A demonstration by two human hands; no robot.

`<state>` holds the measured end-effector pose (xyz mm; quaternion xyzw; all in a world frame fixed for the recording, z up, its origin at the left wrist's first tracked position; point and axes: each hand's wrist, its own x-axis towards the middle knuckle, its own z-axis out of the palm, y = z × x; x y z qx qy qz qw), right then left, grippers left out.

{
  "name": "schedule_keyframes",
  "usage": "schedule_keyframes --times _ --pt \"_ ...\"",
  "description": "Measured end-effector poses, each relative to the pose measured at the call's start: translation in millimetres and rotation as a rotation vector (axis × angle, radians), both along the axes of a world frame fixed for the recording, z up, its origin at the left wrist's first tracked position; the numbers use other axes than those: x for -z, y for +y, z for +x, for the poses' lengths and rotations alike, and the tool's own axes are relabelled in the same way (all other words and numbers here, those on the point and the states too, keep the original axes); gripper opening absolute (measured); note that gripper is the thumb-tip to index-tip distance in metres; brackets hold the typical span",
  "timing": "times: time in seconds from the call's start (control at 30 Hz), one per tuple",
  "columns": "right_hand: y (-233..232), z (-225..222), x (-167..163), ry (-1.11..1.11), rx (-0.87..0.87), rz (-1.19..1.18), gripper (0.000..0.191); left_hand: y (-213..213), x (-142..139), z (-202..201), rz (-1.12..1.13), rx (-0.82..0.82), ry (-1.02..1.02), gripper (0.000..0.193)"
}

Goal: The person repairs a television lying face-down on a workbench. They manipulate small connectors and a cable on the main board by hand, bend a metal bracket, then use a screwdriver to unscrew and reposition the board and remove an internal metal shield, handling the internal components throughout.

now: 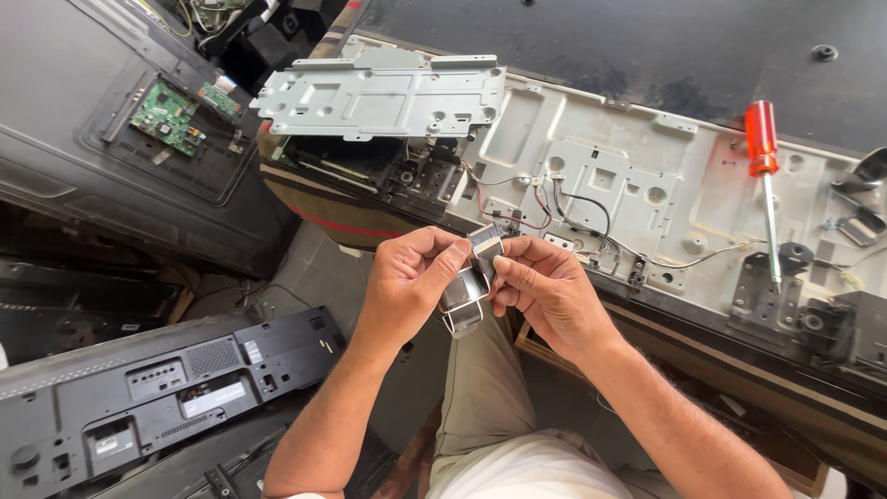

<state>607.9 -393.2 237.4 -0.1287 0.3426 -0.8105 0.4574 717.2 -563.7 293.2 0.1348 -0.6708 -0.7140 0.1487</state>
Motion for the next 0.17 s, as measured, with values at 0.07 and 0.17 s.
schedule_keyframes --times 0.07,0.17 --pt "0.0 0.7 4.8 -0.004 -0.016 -0.01 0.016 0.8 0.7 4.0 -0.021 -0.014 -0.003 0.016" --pt "-9.1 14.0 18.2 -0.012 -0.032 -0.026 0.016 2.8 3.3 8.2 -0.018 0.001 0.06 0.016"
